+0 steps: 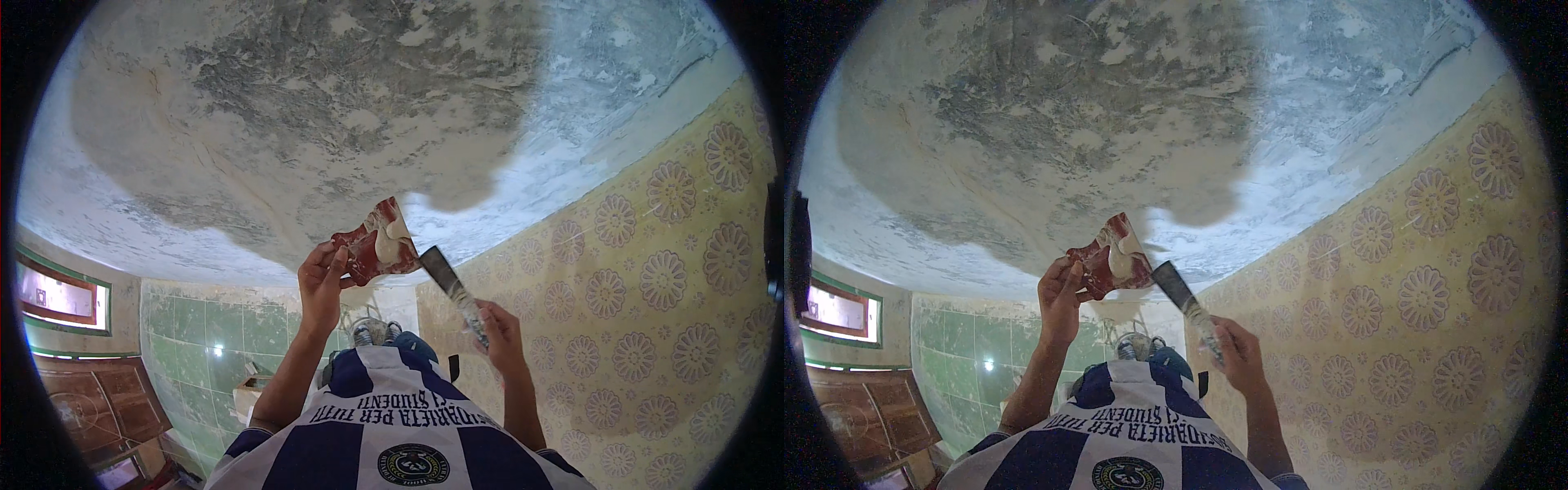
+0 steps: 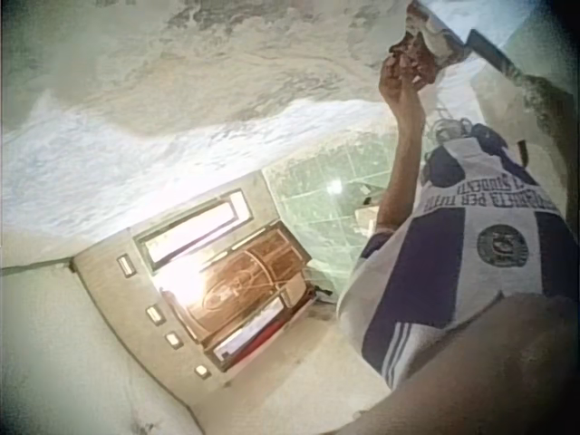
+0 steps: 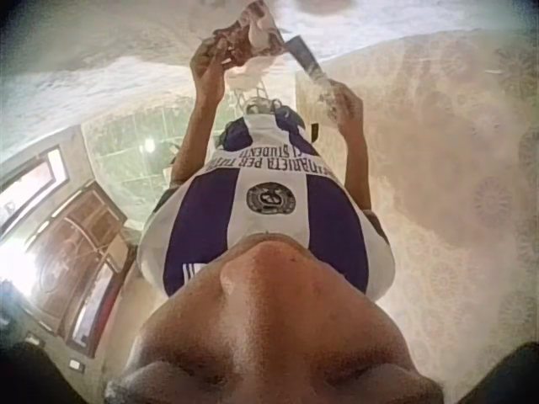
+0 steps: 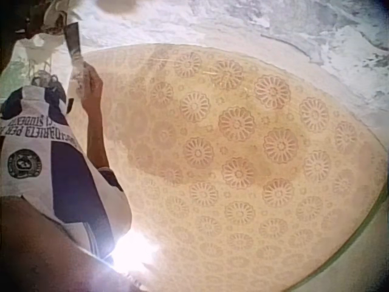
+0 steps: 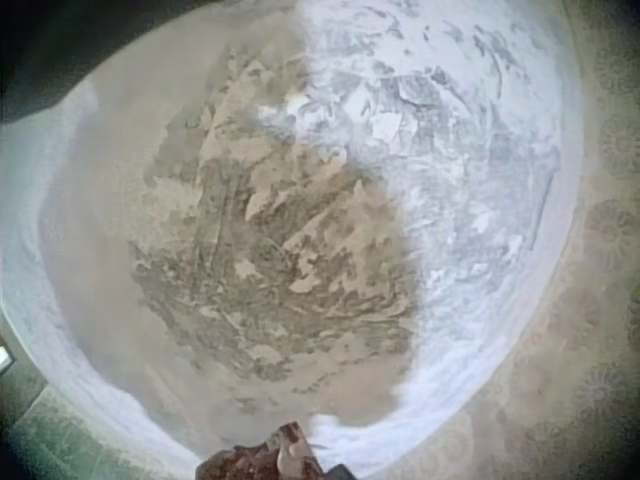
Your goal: The person smooths plaster over a wall surface with a putty knife.
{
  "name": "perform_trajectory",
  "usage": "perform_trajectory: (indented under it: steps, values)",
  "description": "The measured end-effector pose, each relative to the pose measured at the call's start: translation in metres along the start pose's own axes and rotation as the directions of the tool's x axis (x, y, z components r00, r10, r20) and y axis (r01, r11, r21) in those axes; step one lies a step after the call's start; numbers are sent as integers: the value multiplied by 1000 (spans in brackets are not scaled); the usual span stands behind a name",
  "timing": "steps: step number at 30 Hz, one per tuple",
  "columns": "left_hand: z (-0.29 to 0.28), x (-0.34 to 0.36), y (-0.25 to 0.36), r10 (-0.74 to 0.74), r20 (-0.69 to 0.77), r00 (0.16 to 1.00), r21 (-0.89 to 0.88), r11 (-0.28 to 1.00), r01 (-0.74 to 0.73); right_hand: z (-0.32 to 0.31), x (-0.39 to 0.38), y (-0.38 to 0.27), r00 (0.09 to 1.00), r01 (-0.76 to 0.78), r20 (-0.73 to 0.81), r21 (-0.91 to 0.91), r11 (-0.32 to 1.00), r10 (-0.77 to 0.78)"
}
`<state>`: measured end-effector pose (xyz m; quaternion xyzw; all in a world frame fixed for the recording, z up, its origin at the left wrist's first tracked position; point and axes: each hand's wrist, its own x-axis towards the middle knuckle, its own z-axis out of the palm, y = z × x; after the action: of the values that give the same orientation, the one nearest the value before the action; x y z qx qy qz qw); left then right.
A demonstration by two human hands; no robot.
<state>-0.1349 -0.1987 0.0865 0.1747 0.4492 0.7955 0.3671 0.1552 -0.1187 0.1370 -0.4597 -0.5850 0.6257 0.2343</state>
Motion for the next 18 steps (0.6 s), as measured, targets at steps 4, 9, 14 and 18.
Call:
perform_trajectory:
  steps: [4,9,14,18]
  values:
    - [0,-3,-17,56,19,998,50,997,-56,21,-5,-3,1000,5,-26,59,998,-3]
    - [4,-12,-26,307,197,931,401,841,-363,27,-1,-6,999,18,-28,74,997,-16]
    - [5,-16,-29,348,265,899,536,722,-438,30,1,-21,999,-16,-34,70,997,19]
    - [5,-18,-27,394,288,873,558,672,-488,29,4,-25,1000,9,2,93,996,-9]
